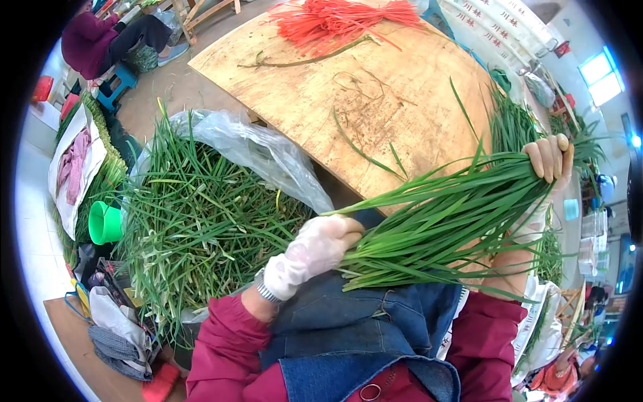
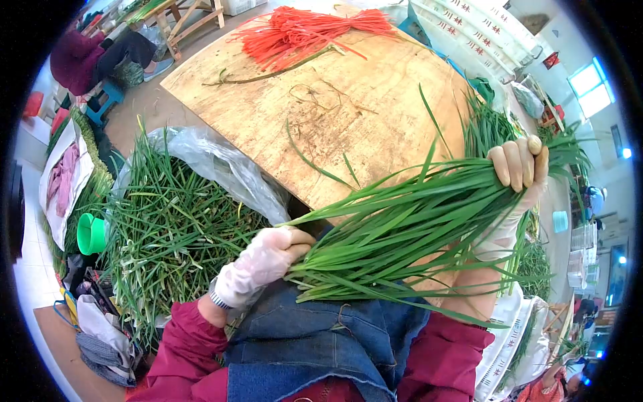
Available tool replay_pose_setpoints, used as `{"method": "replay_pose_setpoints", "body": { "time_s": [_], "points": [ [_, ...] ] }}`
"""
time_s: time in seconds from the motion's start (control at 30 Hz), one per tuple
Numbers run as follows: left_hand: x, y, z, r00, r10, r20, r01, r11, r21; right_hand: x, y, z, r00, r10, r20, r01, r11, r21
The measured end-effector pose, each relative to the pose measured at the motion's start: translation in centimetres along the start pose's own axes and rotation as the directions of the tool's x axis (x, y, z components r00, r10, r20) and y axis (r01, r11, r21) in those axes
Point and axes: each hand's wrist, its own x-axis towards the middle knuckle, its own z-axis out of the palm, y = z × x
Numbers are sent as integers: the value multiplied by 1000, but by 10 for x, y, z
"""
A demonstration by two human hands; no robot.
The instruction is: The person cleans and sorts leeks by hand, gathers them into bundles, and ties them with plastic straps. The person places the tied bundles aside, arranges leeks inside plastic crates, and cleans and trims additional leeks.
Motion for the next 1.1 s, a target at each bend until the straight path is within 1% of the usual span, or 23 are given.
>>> {"method": "replay_pose_setpoints", "body": {
  "time_s": [0.07, 0.13, 0.17, 0.2, 0.27, 0.33, 0.4, 0.47, 0.53, 0.6, 0.67, 0.7, 0.73, 0.77, 0.8, 0.83, 0.87, 0.9, 0.93, 0.97, 1.0, 1.03, 1.1],
  "points": [
    [-17, 0, -15, 971, 6, -241, -7, 1000, -2, -1, -1, 0, 987, 55, -153, -61, 998, -34],
    [-45, -15, -54, 884, 11, -467, 116, 963, 243, 2, 3, -7, 959, 89, -270, -105, 993, -46],
    [-66, -30, -77, 829, -26, -559, 322, 840, 438, 2, 6, -11, 948, 80, -309, -99, 994, -47],
    [-89, -44, -99, 759, -25, -651, 513, 638, 574, 2, 8, -15, 932, 82, -352, -104, 994, -44],
    [-130, -63, -127, 569, -239, -787, 820, 94, 565, 2, 9, -22, 895, 86, -437, -115, 992, -42],
    [-140, -40, -114, 689, -45, -723, 711, 234, 663, -1, 6, -36, 849, 89, -520, -144, 987, -66],
    [-113, -18, -70, 847, 71, -527, 370, 632, 681, -1, 6, -47, 802, 84, -591, -179, 978, -104],
    [-78, 4, -15, 940, 165, -297, 12, 858, 514, -1, 9, -46, 683, 24, -730, -229, 956, -182],
    [-68, -5, 0, 990, 72, -121, -1, 863, 505, -3, 10, -49, 587, 10, -810, -277, 942, -189],
    [-70, -10, -10, 972, 107, -209, 44, 792, 609, -8, 4, -61, 535, -4, -845, -361, 903, -232],
    [-78, 4, -49, 881, 172, -440, 33, 906, 421, -7, 3, -74, 475, -52, -879, -375, 891, -255],
    [-88, 16, -75, 821, 137, -555, 96, 924, 369, -7, 3, -80, 445, -46, -894, -408, 879, -248],
    [-99, 22, -100, 720, -31, -693, 272, 931, 242, -8, 4, -84, 415, -39, -909, -439, 867, -237],
    [-100, 63, -120, 568, -261, -781, 306, 947, -93, -7, 6, -86, 394, -36, -918, -431, 875, -219],
    [-108, 72, -143, 522, -60, -851, 189, 981, 46, -6, 8, -87, 373, -36, -927, -424, 883, -204],
    [-118, 79, -170, 519, -14, -855, -81, 995, -66, -5, 11, -88, 346, -44, -937, -420, 886, -197],
    [-126, 84, -195, 504, 26, -863, -344, 923, -173, -4, 12, -89, 321, -51, -946, -419, 888, -190],
    [-125, 85, -219, 330, 287, -899, -335, 926, 173, -5, 11, -93, 332, -85, -940, -442, 866, -234],
    [-116, 92, -240, 163, 543, -824, -259, 829, 496, -1, 15, -84, 298, -114, -948, -391, 891, -230],
    [-97, 123, -244, 280, 502, -818, -595, 759, 263, 5, 23, -68, 259, -143, -955, -338, 913, -228],
    [-73, 156, -242, 397, 495, -773, -812, 582, -44, 8, 26, -59, 218, -170, -961, -284, 931, -229],
    [-54, 168, -245, 314, 517, -797, -844, 536, 15, -2, 14, -87, 262, -74, -962, -370, 913, -171],
    [-13, 146, -263, 177, 667, -724, -570, 669, 477, -5, 11, -95, 236, -77, -969, -377, 912, -165]
  ]
}}
